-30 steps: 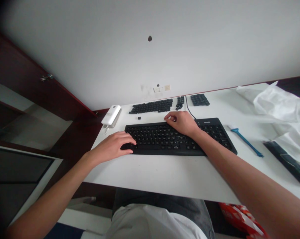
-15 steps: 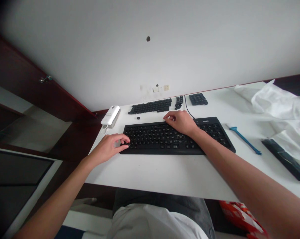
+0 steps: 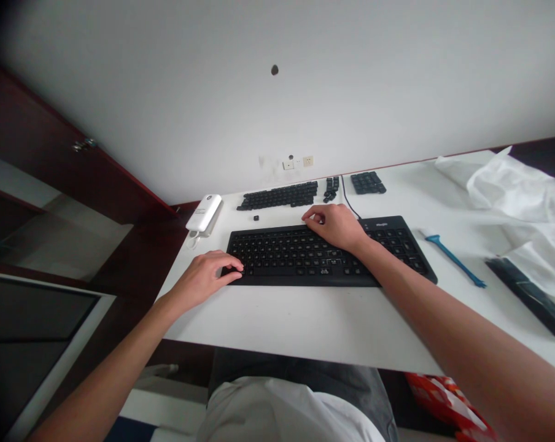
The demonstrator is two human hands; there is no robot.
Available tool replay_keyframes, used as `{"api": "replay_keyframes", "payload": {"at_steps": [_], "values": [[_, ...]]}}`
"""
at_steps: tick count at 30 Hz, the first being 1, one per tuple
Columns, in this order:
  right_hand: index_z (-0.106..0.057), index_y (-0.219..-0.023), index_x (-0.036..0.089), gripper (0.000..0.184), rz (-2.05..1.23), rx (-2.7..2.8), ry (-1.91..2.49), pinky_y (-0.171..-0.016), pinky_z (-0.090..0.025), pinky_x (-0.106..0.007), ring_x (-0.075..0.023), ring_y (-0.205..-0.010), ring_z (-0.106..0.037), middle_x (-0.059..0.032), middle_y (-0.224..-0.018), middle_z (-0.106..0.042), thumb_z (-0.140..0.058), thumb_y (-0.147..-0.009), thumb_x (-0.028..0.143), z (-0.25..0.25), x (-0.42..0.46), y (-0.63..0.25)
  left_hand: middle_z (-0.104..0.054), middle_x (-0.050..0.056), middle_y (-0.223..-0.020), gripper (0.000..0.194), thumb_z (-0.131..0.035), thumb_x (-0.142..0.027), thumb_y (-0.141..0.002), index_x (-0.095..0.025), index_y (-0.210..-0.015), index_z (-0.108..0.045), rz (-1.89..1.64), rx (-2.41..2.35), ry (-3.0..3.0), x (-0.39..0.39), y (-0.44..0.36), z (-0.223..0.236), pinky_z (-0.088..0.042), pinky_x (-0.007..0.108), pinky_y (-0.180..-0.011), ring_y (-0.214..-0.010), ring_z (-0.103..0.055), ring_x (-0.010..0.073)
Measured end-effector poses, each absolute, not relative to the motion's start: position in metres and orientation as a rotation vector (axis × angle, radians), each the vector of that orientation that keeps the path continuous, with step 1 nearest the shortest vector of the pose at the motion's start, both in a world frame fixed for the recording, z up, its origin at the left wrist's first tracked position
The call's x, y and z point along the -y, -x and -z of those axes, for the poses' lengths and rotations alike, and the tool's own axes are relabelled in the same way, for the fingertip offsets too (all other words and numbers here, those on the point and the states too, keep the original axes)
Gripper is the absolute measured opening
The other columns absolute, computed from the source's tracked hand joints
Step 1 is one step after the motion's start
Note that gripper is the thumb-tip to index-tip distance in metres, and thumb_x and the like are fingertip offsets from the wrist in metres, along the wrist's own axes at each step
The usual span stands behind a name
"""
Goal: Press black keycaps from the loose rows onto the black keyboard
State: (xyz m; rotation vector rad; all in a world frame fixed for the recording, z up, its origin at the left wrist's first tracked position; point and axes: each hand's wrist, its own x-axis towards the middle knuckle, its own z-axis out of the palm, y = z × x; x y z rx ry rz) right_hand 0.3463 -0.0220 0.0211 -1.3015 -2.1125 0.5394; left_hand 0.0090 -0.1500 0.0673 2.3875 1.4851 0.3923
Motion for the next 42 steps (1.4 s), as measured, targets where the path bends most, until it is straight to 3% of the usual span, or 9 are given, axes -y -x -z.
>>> {"api": "replay_keyframes", "payload": {"at_steps": [11,22,42], "values": [[-0.082,-0.097,0.025,0.021,-0.545,2.102,1.294,-0.068,-0.046,-0.032,-0.0180,-0.069,-0.066,0.0007,-0.075,-0.074,-0.064,-0.090,0.033,-0.020,0.022,-0.346,-0.081,0.000,-0.105,0.007,-0.071,-0.023,-0.097,-0.023,-0.099,-0.077,-0.390,-1.406,-2.668,0.155,-0.012,-0.061,-0.053,0.040,-0.090,-0.096,-0.072,0.0199],[-0.082,-0.098,0.026,0.021,-0.546,2.111,1.315,-0.068,-0.046,-0.031,-0.0179,-0.069,-0.066,0.0007,-0.076,-0.074,-0.064,-0.090,0.034,-0.021,0.022,-0.346,-0.080,0.003,-0.119,0.023,-0.074,-0.020,-0.093,-0.021,-0.116,-0.075,-0.749,-1.423,-2.819,0.179,-0.013,-0.039,-0.056,0.044,-0.097,-0.114,-0.069,0.0240],[-0.081,-0.099,0.027,0.022,-0.526,2.114,1.334,-0.066,-0.045,-0.031,-0.0173,-0.066,-0.064,0.0006,-0.074,-0.073,-0.064,-0.091,0.039,-0.019,0.023,-0.347,-0.078,0.002,-0.117,0.035,-0.056,0.000,-0.090,-0.021,-0.115,-0.071,-0.810,-1.315,-2.829,0.173,-0.005,-0.020,-0.054,0.044,-0.095,-0.105,-0.064,0.0229]]}}
